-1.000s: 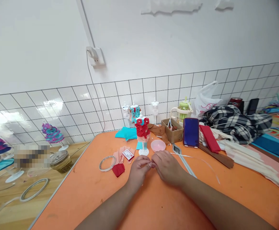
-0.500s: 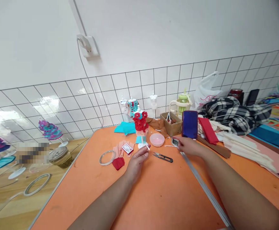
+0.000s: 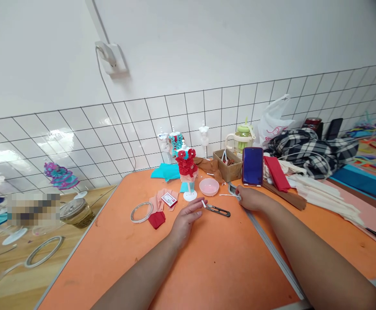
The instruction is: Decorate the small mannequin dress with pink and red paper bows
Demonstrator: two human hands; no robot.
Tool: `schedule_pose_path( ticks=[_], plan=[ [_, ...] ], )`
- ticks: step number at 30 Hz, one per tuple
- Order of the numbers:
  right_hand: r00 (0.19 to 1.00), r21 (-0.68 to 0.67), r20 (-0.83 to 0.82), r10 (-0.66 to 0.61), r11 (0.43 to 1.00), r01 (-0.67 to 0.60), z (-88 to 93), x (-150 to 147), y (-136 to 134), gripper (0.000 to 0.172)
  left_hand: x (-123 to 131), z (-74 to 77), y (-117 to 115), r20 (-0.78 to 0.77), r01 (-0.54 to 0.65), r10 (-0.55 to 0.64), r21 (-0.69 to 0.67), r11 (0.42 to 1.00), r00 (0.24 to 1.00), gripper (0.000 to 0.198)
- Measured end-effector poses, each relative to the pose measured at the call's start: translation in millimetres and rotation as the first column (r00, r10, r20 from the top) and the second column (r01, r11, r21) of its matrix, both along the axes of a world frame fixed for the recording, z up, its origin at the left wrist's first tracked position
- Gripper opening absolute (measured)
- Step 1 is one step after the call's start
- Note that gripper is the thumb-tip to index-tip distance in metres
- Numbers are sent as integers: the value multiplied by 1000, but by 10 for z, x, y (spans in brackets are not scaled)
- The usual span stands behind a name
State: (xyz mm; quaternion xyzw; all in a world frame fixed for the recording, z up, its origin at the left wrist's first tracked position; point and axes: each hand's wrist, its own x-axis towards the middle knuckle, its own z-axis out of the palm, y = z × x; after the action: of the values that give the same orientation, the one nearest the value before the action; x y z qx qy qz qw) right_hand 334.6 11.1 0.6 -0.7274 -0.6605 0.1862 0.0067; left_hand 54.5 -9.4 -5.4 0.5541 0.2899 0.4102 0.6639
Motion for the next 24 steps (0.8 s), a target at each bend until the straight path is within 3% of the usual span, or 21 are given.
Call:
schedule_pose_path(
  ticks=[6, 10, 12, 14, 15, 17, 18, 19, 20, 21, 23, 24],
  plan=[
    [995, 33, 89, -35, 999, 33, 39, 34, -15, 38, -6, 34, -5, 4, -12, 12, -25, 1000, 1000, 36],
    [991, 87, 123, -54, 995, 44, 192, 49, -96, 31, 0, 59, -6, 7, -17, 17, -58, 998, 1000, 35],
    [992, 194, 96, -77, 979, 58, 306, 21, -138, 22, -2, 58, -1, 24, -25, 27, -78, 997, 999, 34],
    [990, 427, 41, -131, 898, 101, 415, -31, -182, 17, -10, 52, 3, 51, -30, 35, -104, 994, 998, 33],
    [988, 570, 4, -151, 813, 122, 458, -65, -210, 19, -15, 50, 4, 66, -27, 35, -119, 993, 997, 33],
    [988, 801, -68, -138, 582, 137, 505, -154, -286, 26, -26, 51, 1, 112, -9, 27, -152, 988, 993, 33],
    [990, 867, -88, -111, 481, 131, 508, -210, -332, 27, -30, 55, -3, 144, 5, 20, -172, 985, 989, 33],
    [993, 902, -92, -74, 416, 114, 500, -274, -382, 28, -32, 60, -7, 180, 24, 11, -194, 981, 984, 33],
    [997, 915, -77, -25, 396, 81, 485, -346, -430, 28, -33, 66, -10, 215, 46, 1, -215, 975, 977, 33],
    [998, 910, -47, 45, 415, 24, 467, -426, -472, 26, -33, 72, -13, 247, 68, -8, -235, 970, 969, 33],
    [964, 870, 50, 261, 462, -170, 432, -596, -525, 25, -32, 80, -13, 289, 107, -28, -262, 959, 957, 32],
    [923, 849, 106, 370, 449, -278, 418, -679, -533, 24, -32, 83, -11, 302, 121, -36, -268, 956, 953, 32]
  ],
)
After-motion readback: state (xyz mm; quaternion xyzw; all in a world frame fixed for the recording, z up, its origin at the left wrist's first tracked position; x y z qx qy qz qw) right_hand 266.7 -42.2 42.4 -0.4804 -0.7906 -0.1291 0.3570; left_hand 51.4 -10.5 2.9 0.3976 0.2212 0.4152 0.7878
